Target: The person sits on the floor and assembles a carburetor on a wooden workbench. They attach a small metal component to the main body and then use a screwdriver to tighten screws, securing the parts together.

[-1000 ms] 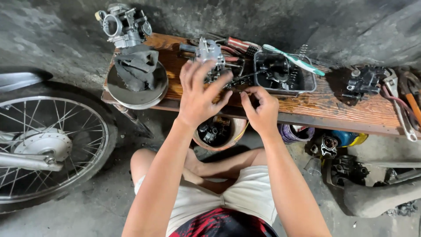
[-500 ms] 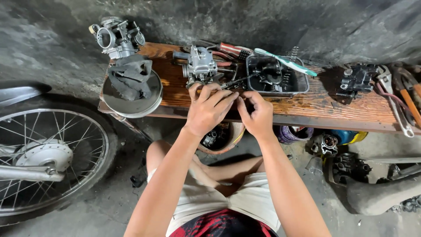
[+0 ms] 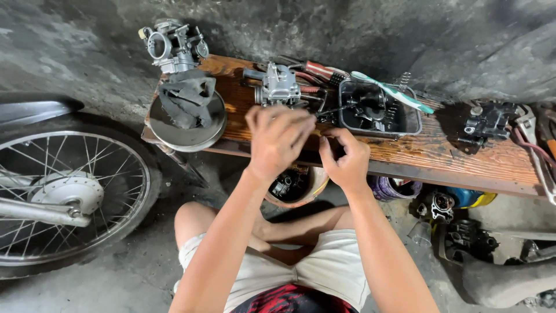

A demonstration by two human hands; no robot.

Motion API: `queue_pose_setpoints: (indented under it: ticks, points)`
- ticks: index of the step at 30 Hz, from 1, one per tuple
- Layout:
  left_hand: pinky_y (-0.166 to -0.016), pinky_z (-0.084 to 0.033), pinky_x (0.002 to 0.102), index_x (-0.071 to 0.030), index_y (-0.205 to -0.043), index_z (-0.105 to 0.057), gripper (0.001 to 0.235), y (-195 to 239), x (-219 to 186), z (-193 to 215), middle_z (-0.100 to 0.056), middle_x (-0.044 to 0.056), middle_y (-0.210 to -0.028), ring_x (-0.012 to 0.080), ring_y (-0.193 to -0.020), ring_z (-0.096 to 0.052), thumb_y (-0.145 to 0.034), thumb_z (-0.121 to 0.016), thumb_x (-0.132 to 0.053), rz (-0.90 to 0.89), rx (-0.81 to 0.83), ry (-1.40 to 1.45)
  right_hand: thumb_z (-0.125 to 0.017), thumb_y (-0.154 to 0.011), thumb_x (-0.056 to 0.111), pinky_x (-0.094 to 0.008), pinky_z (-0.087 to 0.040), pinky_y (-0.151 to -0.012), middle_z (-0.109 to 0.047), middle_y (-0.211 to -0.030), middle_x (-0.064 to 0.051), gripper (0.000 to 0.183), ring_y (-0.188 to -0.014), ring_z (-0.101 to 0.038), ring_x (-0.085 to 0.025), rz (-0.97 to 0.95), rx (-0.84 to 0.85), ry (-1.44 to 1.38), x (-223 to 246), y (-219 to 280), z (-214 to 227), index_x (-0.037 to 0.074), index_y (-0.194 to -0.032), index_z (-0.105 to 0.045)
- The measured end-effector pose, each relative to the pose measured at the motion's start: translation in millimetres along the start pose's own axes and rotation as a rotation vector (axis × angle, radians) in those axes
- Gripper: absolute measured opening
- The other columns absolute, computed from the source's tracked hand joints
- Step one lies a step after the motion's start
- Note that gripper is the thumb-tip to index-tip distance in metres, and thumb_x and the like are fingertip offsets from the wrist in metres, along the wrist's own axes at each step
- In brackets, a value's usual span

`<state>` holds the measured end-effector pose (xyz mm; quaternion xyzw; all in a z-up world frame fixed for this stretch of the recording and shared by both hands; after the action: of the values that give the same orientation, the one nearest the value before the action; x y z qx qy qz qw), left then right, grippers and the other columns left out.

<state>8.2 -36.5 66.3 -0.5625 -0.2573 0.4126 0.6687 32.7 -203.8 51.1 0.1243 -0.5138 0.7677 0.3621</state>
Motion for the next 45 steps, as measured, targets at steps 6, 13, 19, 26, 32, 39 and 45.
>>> queue_pose_setpoints:
  ticks: [6, 13, 19, 26, 32, 39, 45]
  points:
    - [-0.119, -0.025, 0.051, -0.017, -0.097, -0.087, 0.008, -41, 26, 6, -0.059, 0.0, -0.135, 0.028, -0.131, -0.042, -0.092, -0.083, -0.022, 0.294, 0.037, -0.008, -0.071, -0.087, 0.0, -0.025, -0.037, -0.05, -0.06, -0.061, -0.002, 0.008, -0.048, -0.044, -0.013, -0.072, -0.009, 0.06, 10, -1, 1, 0.0, -0.094, -0.071]
    - [-0.12, -0.018, 0.06, -0.016, -0.095, -0.084, 0.007, -48, 31, 4, -0.053, -0.002, -0.142, 0.0295, -0.14, -0.033, -0.093, -0.084, -0.023, 0.24, 0.22, -0.075, -0.071, -0.087, -0.002, -0.025, -0.037, -0.05, -0.062, -0.063, -0.002, 0.008, -0.049, -0.045, -0.013, -0.064, -0.037, 0.052, 12, -1, 3, -0.001, -0.095, -0.071]
    - [-0.12, -0.013, 0.067, -0.013, -0.095, -0.084, 0.008, -53, 29, 4, -0.05, -0.001, -0.143, 0.0307, -0.141, -0.029, -0.095, -0.082, -0.021, 0.253, 0.283, -0.094, -0.073, -0.086, 0.0, -0.026, -0.039, -0.05, -0.065, -0.066, -0.004, 0.01, -0.048, -0.046, -0.014, -0.025, -0.024, 0.096, 12, -1, 3, -0.001, -0.096, -0.071]
    - [-0.119, -0.014, 0.068, -0.015, -0.095, -0.084, 0.006, -54, 27, 8, -0.05, 0.0, -0.14, 0.0308, -0.139, -0.032, -0.093, -0.081, -0.02, 0.279, 0.29, -0.133, -0.073, -0.085, 0.001, -0.028, -0.04, -0.049, -0.064, -0.065, -0.006, 0.009, -0.048, -0.047, -0.016, -0.009, -0.03, 0.126, 12, -1, 3, -0.001, -0.094, -0.072]
    - [-0.121, -0.013, 0.068, -0.012, -0.095, -0.083, 0.005, -52, 24, 2, -0.049, 0.003, -0.141, 0.0306, -0.14, -0.03, -0.095, -0.083, -0.017, 0.217, 0.301, -0.199, -0.073, -0.085, 0.002, -0.028, -0.041, -0.05, -0.062, -0.062, -0.005, 0.009, -0.048, -0.047, -0.016, -0.013, -0.023, 0.147, 8, 2, 3, 0.001, -0.094, -0.072]
    - [-0.12, -0.014, 0.067, -0.01, -0.095, -0.081, 0.008, -51, 23, 1, -0.05, 0.005, -0.139, 0.0316, -0.139, -0.031, -0.097, -0.082, -0.018, 0.151, 0.315, -0.219, -0.076, -0.084, 0.003, -0.027, -0.037, -0.046, -0.057, -0.057, -0.003, 0.009, -0.045, -0.043, -0.016, 0.047, -0.033, 0.165, 13, -1, 3, 0.001, -0.079, -0.069]
    - [-0.117, -0.026, 0.064, -0.005, -0.086, -0.076, 0.018, -49, 17, 0, -0.056, 0.005, -0.129, 0.0289, -0.132, -0.041, -0.097, -0.082, -0.018, 0.155, 0.239, -0.256, -0.076, -0.081, 0.001, -0.027, -0.036, -0.047, -0.058, -0.056, -0.004, 0.013, -0.046, -0.041, -0.016, 0.032, -0.041, 0.143, 14, 0, 3, -0.001, -0.072, -0.066]
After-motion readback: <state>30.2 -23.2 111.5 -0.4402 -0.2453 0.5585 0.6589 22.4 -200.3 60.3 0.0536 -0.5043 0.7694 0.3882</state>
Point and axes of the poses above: each hand's wrist, its own y-axis away from the middle knuckle, its own z-axis out of the back of the hand, x = y × z, the point moved 6 cm from there along -y, towards the middle knuckle
